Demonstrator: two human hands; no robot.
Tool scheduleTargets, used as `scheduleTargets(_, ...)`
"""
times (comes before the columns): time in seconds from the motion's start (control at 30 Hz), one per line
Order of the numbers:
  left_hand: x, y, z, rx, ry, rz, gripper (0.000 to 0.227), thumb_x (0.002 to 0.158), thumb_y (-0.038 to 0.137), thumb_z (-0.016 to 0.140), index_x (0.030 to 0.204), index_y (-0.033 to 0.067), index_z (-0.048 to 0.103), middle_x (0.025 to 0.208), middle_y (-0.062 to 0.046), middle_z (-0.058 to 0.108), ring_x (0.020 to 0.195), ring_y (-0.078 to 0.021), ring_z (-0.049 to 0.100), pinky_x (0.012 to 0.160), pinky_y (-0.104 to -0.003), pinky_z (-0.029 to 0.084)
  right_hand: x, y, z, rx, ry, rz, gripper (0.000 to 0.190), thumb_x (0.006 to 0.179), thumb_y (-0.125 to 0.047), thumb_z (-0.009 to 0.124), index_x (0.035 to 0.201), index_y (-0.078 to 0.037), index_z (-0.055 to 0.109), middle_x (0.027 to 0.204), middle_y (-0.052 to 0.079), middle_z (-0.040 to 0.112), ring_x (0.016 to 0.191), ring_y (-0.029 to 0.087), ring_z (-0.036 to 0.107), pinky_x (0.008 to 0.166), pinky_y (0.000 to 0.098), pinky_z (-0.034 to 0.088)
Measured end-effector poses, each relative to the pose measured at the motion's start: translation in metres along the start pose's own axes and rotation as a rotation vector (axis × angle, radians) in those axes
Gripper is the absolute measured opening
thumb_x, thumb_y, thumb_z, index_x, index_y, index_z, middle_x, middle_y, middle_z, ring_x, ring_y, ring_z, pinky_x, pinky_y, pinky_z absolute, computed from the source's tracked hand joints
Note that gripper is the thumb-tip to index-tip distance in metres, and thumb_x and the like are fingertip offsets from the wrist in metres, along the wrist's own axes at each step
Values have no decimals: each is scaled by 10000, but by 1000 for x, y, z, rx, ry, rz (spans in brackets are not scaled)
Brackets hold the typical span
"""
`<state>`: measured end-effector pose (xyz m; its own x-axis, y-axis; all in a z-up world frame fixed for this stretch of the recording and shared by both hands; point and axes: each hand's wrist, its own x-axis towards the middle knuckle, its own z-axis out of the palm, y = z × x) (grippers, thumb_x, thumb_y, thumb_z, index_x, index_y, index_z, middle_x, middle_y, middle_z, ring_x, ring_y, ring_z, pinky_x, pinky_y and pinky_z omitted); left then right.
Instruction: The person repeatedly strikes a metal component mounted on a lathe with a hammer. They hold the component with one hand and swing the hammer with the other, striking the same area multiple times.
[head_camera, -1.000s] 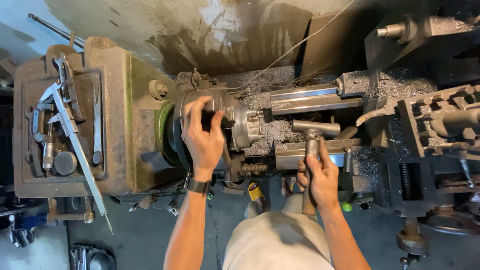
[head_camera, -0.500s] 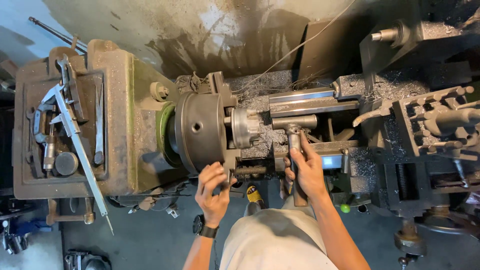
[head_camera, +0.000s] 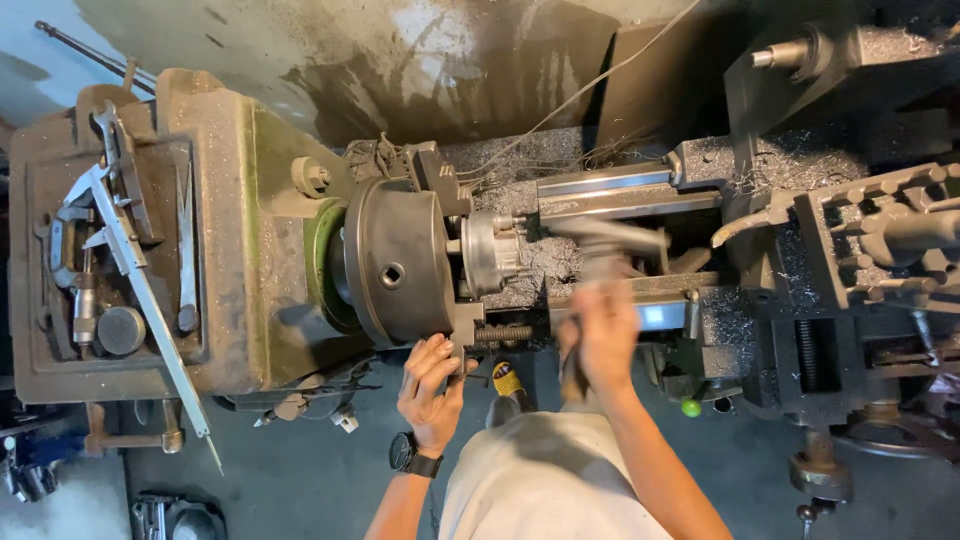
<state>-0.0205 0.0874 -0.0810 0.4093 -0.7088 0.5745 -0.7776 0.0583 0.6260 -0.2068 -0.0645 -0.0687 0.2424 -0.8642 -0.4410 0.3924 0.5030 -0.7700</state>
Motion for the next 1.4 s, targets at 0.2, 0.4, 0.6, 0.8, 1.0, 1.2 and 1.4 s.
scheduleTargets(0.2,94,32,-20,-10,-115,127,615,782,350,876,1234,55,580,1280,-136,605,1227,-336,609,1067,-470,488,-4,-23,-14,-131,-28,134,719,1008,-149,537,1651,-284,243,770,43,557,509,111,483,421,263,414)
scheduleTargets(0.4,227,-19,49,56,-192,-254,654,967,310,790,1422,-55,494,1349,-269,606,1242,-401,601,1052,-422,467,-25,-34,-22,-136,-11,101,700,1009,-171,510,1645,-291,244,758,42,543,493,115,473,400,272,413)
scheduleTargets(0.6,236,-27,64,41,-213,-352,335,887,273,783,1087,37,654,950,-125,736,869,-279,704,766,-385,536,-51,-26,-28,-143,-18,192,671,1008,-189,526,1635,-265,303,754,47,550,494,118,470,400,274,400)
scheduleTargets(0.8,192,32,24,-127,-51,-229,256,936,130,765,1117,39,608,973,-99,652,867,-260,662,785,-361,516,-45,-22,-35,-173,-27,134,690,1004,-201,528,1639,-266,267,762,47,553,504,112,478,406,274,412)
scheduleTargets(1.0,120,38,-6,-166,1,-115,354,858,57,841,1122,48,606,1097,-100,652,1004,-290,662,904,-373,532,-25,-27,-15,-138,-64,142,705,1001,-196,537,1644,-266,258,765,49,554,497,116,485,399,276,417)
scheduleTargets(1.2,76,31,-16,-192,-22,-55,398,769,26,881,1066,80,622,1115,-63,707,1115,-274,706,1112,-467,502,-5,-12,-4,-103,-126,124,721,1006,-196,552,1648,-271,233,763,53,556,498,118,491,407,270,431)
scheduleTargets(1.4,63,30,-17,-200,-59,-84,388,750,26,890,1038,84,637,1125,-60,715,1155,-285,703,1144,-488,476,3,-13,-7,-158,-163,95,716,1011,-183,568,1654,-247,261,766,46,564,510,114,500,421,262,428)
